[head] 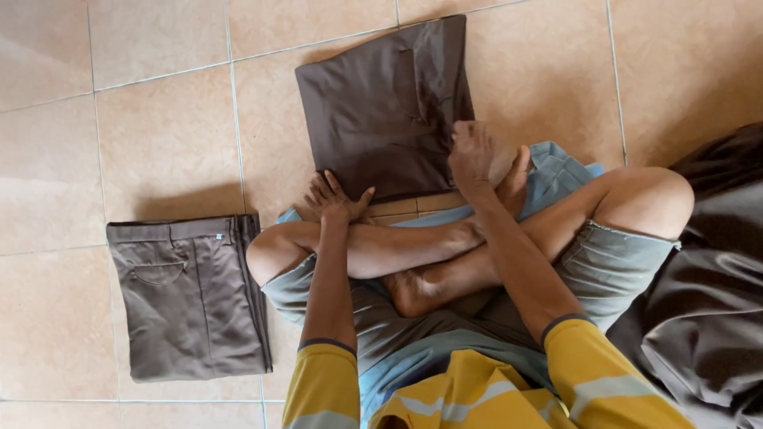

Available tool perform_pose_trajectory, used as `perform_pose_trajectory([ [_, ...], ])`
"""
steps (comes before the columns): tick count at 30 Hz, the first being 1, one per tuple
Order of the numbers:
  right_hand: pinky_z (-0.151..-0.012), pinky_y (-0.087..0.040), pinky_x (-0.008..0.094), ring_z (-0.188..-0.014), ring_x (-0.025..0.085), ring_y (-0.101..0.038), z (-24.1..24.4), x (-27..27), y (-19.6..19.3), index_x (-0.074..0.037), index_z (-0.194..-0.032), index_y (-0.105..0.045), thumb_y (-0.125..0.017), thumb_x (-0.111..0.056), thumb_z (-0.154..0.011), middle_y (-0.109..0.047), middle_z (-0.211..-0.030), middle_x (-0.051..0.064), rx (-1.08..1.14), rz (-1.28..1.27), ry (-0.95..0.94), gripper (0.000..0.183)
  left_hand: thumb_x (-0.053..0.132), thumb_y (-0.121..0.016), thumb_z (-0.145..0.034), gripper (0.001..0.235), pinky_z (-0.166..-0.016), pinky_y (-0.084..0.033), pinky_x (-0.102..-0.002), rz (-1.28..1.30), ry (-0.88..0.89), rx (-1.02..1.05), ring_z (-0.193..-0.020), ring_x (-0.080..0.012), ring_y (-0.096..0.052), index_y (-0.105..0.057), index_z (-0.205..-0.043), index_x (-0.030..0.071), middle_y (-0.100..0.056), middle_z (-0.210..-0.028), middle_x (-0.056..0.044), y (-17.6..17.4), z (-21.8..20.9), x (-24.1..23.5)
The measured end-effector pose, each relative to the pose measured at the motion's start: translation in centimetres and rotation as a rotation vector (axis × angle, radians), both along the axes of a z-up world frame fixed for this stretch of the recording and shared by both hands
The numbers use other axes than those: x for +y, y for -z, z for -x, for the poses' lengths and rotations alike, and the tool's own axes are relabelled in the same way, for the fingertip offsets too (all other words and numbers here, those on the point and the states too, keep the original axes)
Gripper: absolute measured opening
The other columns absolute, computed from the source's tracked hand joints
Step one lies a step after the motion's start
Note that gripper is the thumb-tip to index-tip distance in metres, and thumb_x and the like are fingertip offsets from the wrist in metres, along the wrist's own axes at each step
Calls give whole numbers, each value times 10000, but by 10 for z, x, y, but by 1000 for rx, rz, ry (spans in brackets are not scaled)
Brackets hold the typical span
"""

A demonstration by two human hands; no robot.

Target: The person sits on the floor and folds a pair of brown trousers by hand. They unfold the garment, align the legs, fold it in half lengthwise, and then fold it into a compact rectangle before placing it on a stack.

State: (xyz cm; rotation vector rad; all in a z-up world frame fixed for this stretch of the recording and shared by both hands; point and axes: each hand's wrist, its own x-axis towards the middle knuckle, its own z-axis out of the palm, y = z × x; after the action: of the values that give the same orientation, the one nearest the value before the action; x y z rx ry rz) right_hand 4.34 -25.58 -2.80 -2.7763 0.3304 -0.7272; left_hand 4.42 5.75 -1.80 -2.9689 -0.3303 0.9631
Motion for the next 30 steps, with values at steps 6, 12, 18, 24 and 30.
perform_pose_trajectory([
  [6, -792, -455, 398, -862, 263, -545, 8, 7, -42, -107, -1292, -478, -647, -227, -1020, -488, -1097, 100, 96, -33, -17, 342, 1002, -331, -724, 1339, -1225, 97, -683, -14, 6, -40, -1566, -449, 65, 145, -1642, 152, 110, -1717, -168, -16, 4, -5],
  [12, -1054, -327, 705, -1430, 455, -420, 8, 9, -30, -105, -1636, -311, -249, -619, -1121, -413, -1586, 216, 211, 67, 75, 731, 800, -609, -793, 1327, -1245, -50, -688, 168, -118, -13, -1560, -496, 42, 58, -1644, 30, 75, -1701, -260, -87, 4, -26],
  [18, -1090, -219, 835, -1497, 532, -244, 1, 13, -21, -103, -1664, -223, -447, -490, -1133, -276, -1655, 260, 426, -126, 45, 694, 582, -696, -921, 1058, -1150, -146, -803, 200, 134, -598, -1545, -504, -137, -99, -1679, 147, -71, -1711, -222, -29, -6, -22],
  [24, -1078, -238, 808, -1479, 502, -313, 0, 12, -7, -128, -1655, -265, -333, -641, -1115, -310, -1631, 254, 334, 43, 124, 747, 620, -575, -977, 993, -1137, -46, -830, 243, 40, -313, -1552, -534, -9, -2, -1682, 218, 16, -1726, -196, -23, -10, -25],
  [30, -1053, -329, 723, -1453, 469, -374, 8, 25, -61, -73, -1639, -359, -366, -545, -1138, -340, -1609, 269, 186, 287, -37, 688, 594, -547, -1034, 846, -1135, -110, -824, 359, 93, -797, -1533, -551, -138, -202, -1669, 155, -147, -1682, -264, -34, -10, -48],
])
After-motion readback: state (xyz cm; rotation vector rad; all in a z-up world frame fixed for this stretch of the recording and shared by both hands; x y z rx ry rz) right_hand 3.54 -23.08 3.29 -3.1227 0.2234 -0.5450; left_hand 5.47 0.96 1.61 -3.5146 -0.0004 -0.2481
